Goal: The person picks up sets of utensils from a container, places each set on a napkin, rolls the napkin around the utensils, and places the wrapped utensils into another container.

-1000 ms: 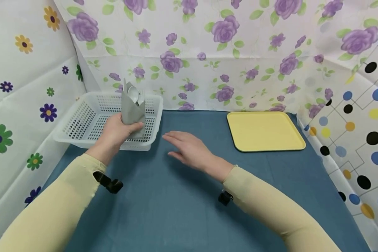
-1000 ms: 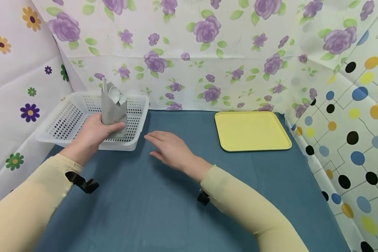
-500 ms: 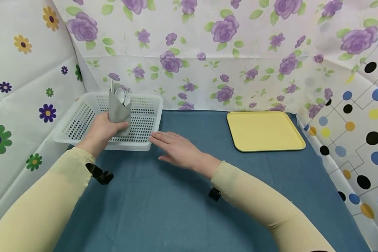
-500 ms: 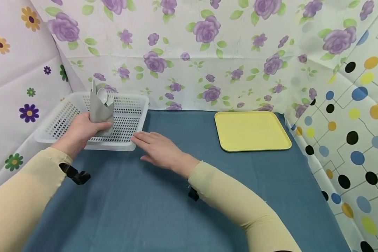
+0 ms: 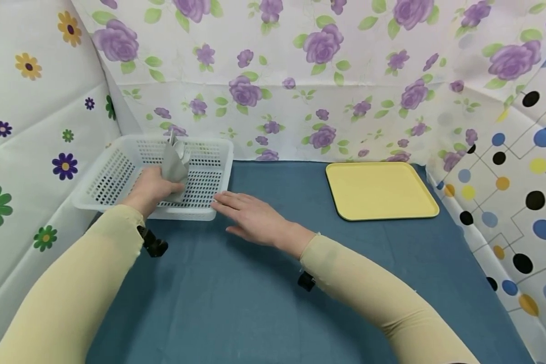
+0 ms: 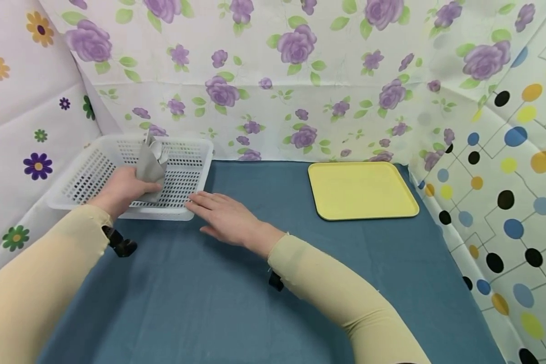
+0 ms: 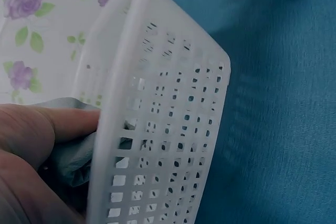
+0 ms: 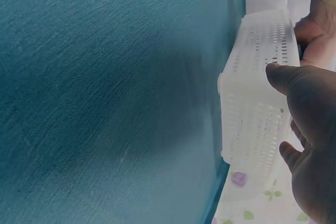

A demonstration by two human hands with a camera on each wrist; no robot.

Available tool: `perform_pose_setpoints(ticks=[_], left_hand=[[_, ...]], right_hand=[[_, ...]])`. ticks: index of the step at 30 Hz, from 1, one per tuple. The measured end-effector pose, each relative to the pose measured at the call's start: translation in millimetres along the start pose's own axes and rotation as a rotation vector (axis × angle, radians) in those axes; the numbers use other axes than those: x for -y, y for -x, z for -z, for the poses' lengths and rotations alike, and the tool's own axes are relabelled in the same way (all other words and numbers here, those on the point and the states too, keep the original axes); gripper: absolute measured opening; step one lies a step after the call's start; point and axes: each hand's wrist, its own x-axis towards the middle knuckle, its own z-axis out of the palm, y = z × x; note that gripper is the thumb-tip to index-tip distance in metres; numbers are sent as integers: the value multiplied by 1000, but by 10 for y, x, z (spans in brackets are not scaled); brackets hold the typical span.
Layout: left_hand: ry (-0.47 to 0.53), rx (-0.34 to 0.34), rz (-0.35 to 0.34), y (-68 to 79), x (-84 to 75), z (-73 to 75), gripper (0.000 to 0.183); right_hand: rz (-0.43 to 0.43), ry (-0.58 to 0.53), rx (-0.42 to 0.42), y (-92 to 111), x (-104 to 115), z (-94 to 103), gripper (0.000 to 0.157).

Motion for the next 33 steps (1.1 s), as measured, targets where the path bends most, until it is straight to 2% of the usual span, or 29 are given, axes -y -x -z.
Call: perform_pose_setpoints(ticks=[8,15,20,29,33], left_hand=[[-136,18,62,-157,6,-106,71],[-190,44,57,-223,-4,-192,74],[-243,68,70,-255,-30,-251,68],[-267,124,111,-357,-50,-324,66],[-244,130,134,-386,-84,-376,67]], right_hand=[[1,0,0,-19,36,-9,75],[-1,-9,13,-22,65,-3,74],[-12,7,27,-17,69,2,74],[-19,17,36,-16,68,30,74],[-26,13,40,-4,60,56,74]])
